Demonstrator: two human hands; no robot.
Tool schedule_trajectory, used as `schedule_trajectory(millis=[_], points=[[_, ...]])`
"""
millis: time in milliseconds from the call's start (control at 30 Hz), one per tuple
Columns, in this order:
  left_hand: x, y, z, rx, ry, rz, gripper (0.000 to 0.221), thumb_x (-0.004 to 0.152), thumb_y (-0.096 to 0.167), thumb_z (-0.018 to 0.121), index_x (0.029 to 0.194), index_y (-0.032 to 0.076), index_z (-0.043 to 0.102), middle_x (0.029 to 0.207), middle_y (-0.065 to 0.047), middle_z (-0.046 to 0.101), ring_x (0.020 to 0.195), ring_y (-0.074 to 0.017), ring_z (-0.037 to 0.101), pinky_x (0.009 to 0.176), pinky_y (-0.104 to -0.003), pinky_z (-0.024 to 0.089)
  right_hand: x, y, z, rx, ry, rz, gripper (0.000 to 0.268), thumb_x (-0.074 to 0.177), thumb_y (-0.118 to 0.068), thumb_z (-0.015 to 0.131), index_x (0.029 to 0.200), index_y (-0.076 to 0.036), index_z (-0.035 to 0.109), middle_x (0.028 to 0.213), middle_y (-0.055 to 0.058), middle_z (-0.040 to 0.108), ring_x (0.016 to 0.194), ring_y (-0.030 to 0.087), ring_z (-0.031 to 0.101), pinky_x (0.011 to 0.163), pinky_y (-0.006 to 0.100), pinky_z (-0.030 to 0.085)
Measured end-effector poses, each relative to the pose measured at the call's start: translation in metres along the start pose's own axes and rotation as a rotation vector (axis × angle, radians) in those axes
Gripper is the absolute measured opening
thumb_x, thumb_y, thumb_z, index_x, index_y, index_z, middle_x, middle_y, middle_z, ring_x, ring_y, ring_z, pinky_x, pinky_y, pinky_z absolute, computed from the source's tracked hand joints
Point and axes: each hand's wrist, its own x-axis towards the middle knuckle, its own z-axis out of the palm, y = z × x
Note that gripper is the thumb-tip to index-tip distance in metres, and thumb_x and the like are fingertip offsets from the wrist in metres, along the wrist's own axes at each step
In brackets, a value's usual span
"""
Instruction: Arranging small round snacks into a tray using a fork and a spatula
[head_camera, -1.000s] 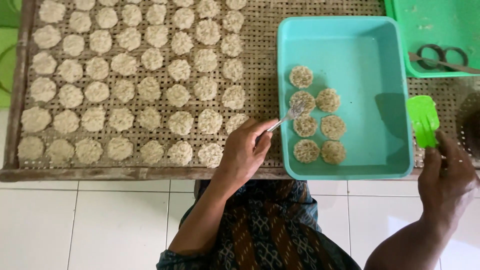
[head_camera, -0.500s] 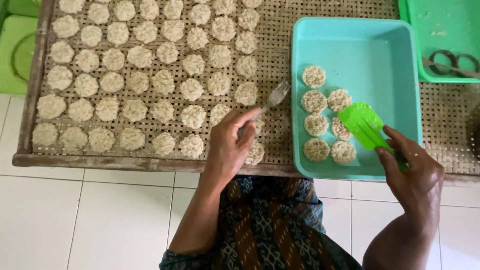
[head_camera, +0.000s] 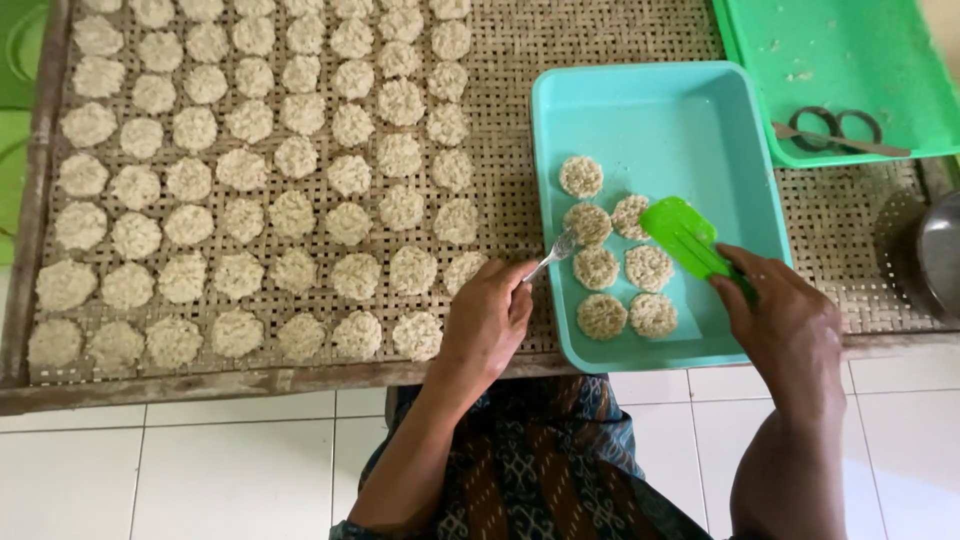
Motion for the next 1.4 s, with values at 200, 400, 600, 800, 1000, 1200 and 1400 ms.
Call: schedule_trajectory(millis=[200, 400, 600, 800, 1000, 1200, 1400], points=[[0.011, 0.003, 0.008, 0.006, -0.05, -0.035, 0.033, 0.097, 0.006, 0.067, 0.131, 0.005, 0.067, 0.085, -0.002, 0.06, 0.057, -0.0039, 0.05, 0.042, -0.017, 0.042, 0.043, -0.008, 0.013, -0.058, 0.113, -0.161, 0.03, 0.098, -0.01, 0.079, 0.128, -0.01, 0.078, 0.103, 0.005, 0.078, 0.06, 0.019, 0.066, 0.051, 0.031, 0.05], [0.011, 0.006, 0.009, -0.001, 0.01, -0.039, 0.035, 0.097, 0.012, 0.066, 0.131, 0.008, 0.066, 0.085, -0.005, 0.057, 0.053, -0.0081, 0.045, 0.039, -0.021, 0.042, 0.088, 0.001, 0.044, -0.158, -0.075, -0.1, 0.034, 0.1, -0.026, 0.068, 0.132, -0.017, 0.073, 0.108, 0.004, 0.075, 0.073, 0.029, 0.072, 0.061, 0.04, 0.056], [0.004, 0.011, -0.003, -0.313, 0.071, -0.03, 0.033, 0.098, 0.004, 0.057, 0.13, -0.001, 0.068, 0.093, -0.019, 0.066, 0.078, -0.0333, 0.074, 0.063, -0.037, 0.064, 0.093, 0.0, 0.056, -0.313, -0.077, -0.159, 0.023, 0.101, -0.033, 0.071, 0.123, -0.029, 0.074, 0.09, -0.002, 0.071, 0.076, 0.027, 0.076, 0.066, 0.042, 0.063], [0.019, 0.023, 0.003, -0.347, 0.232, 0.059, 0.035, 0.1, -0.001, 0.055, 0.135, -0.002, 0.063, 0.094, -0.019, 0.064, 0.079, -0.0266, 0.071, 0.065, -0.033, 0.061, 0.101, 0.004, 0.058, -0.246, -0.139, -0.082, 0.023, 0.101, -0.031, 0.07, 0.123, -0.03, 0.075, 0.088, 0.003, 0.072, 0.078, 0.033, 0.075, 0.066, 0.049, 0.063], [0.017, 0.027, 0.012, -0.415, 0.217, 0.09, 0.035, 0.099, -0.002, 0.057, 0.134, -0.003, 0.06, 0.097, -0.021, 0.066, 0.085, -0.03, 0.071, 0.073, -0.037, 0.059, 0.106, 0.003, 0.053, -0.296, -0.068, -0.116, 0.027, 0.099, -0.032, 0.072, 0.125, -0.03, 0.075, 0.09, 0.004, 0.073, 0.079, 0.033, 0.076, 0.067, 0.049, 0.064], [0.008, 0.017, 0.031, -0.381, 0.308, 0.182, 0.037, 0.095, -0.003, 0.059, 0.133, 0.0, 0.062, 0.093, -0.022, 0.063, 0.084, -0.0421, 0.07, 0.066, -0.046, 0.058, 0.126, -0.013, 0.06, -0.289, -0.234, -0.058, 0.026, 0.102, -0.036, 0.062, 0.123, -0.031, 0.075, 0.099, 0.004, 0.075, 0.085, 0.036, 0.077, 0.071, 0.052, 0.064], [-0.001, 0.024, -0.007, -0.471, 0.375, 0.104, 0.036, 0.097, -0.004, 0.058, 0.132, -0.003, 0.064, 0.091, -0.022, 0.064, 0.079, -0.0334, 0.07, 0.064, -0.039, 0.057, 0.138, -0.009, 0.052, -0.353, -0.205, -0.075, 0.026, 0.103, -0.036, 0.062, 0.125, -0.032, 0.074, 0.101, 0.004, 0.075, 0.085, 0.038, 0.077, 0.069, 0.054, 0.064]])
